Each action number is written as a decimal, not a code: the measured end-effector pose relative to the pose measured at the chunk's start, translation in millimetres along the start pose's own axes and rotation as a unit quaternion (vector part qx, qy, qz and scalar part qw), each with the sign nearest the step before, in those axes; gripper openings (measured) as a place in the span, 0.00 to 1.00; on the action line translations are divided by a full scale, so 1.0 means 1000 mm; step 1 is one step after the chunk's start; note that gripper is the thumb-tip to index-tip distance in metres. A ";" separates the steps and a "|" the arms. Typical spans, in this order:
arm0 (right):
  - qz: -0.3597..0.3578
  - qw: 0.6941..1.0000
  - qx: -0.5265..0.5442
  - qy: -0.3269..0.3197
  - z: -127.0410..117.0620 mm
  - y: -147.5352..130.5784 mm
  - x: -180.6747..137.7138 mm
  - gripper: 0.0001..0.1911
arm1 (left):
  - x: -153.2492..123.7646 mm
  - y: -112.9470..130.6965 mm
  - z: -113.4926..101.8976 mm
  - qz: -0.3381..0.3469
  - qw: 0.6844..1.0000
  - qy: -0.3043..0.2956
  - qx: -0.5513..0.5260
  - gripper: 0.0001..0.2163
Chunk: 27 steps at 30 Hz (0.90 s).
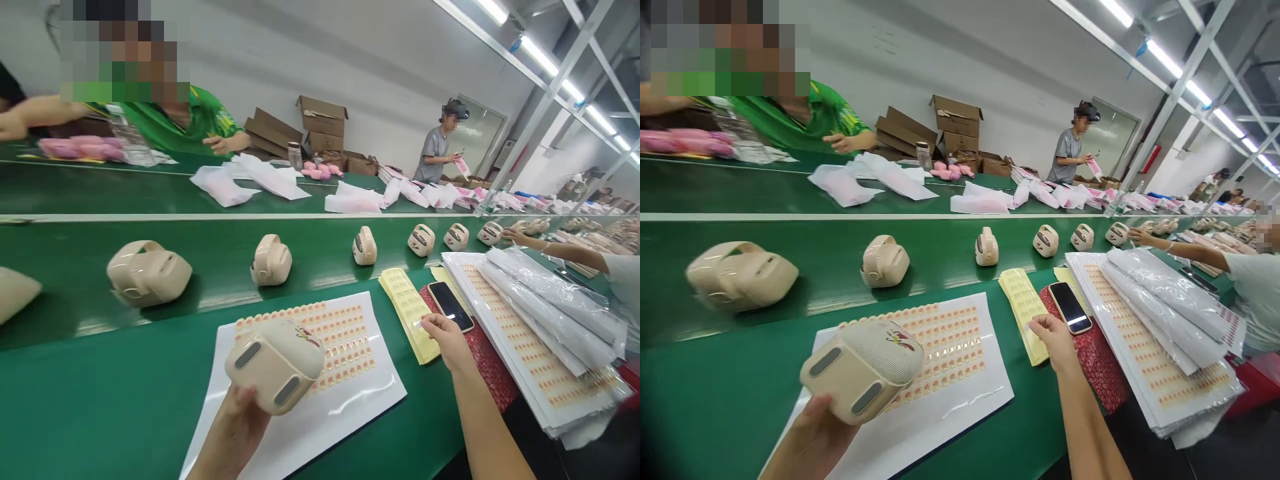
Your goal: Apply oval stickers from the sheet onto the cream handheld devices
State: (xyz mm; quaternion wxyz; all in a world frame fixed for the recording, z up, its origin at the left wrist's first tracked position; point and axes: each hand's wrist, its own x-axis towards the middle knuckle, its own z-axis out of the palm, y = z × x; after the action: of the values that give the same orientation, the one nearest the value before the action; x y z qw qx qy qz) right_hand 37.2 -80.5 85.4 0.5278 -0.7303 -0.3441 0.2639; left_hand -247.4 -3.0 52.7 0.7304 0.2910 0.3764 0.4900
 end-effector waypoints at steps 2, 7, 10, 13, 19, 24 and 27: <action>0.009 0.993 0.106 -0.055 0.020 -0.018 -0.005 0.16 | 0.002 -0.003 0.002 0.002 1.000 0.007 0.022 0.40; 0.009 0.949 0.201 -0.244 0.087 -0.059 -0.024 0.13 | -0.001 -0.008 0.017 0.051 0.995 0.028 0.083 0.39; 0.013 0.942 0.171 -0.289 0.111 -0.065 -0.029 0.12 | -0.003 -0.011 0.024 0.066 0.993 0.034 0.089 0.39; 0.009 0.946 0.151 -0.288 0.117 -0.059 -0.026 0.11 | -0.002 -0.014 0.026 0.070 0.993 0.037 0.092 0.39; -0.022 0.946 0.108 -0.303 0.115 -0.053 -0.020 0.10 | -0.002 -0.014 0.026 0.074 0.992 0.032 0.096 0.38; -0.123 0.961 0.035 -0.244 0.119 -0.051 -0.025 0.05 | -0.003 -0.014 0.025 0.073 0.992 0.032 0.103 0.39; -0.230 0.953 0.023 -0.195 0.121 -0.049 -0.036 0.05 | -0.004 -0.013 0.025 0.071 0.991 0.041 0.104 0.38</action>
State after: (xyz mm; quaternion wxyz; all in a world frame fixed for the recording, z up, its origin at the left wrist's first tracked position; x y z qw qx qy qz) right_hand -87.3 -27.2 96.4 0.5133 -0.5535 -0.5930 0.2801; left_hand -221.2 -13.1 56.9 0.6436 0.3707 0.4331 0.5106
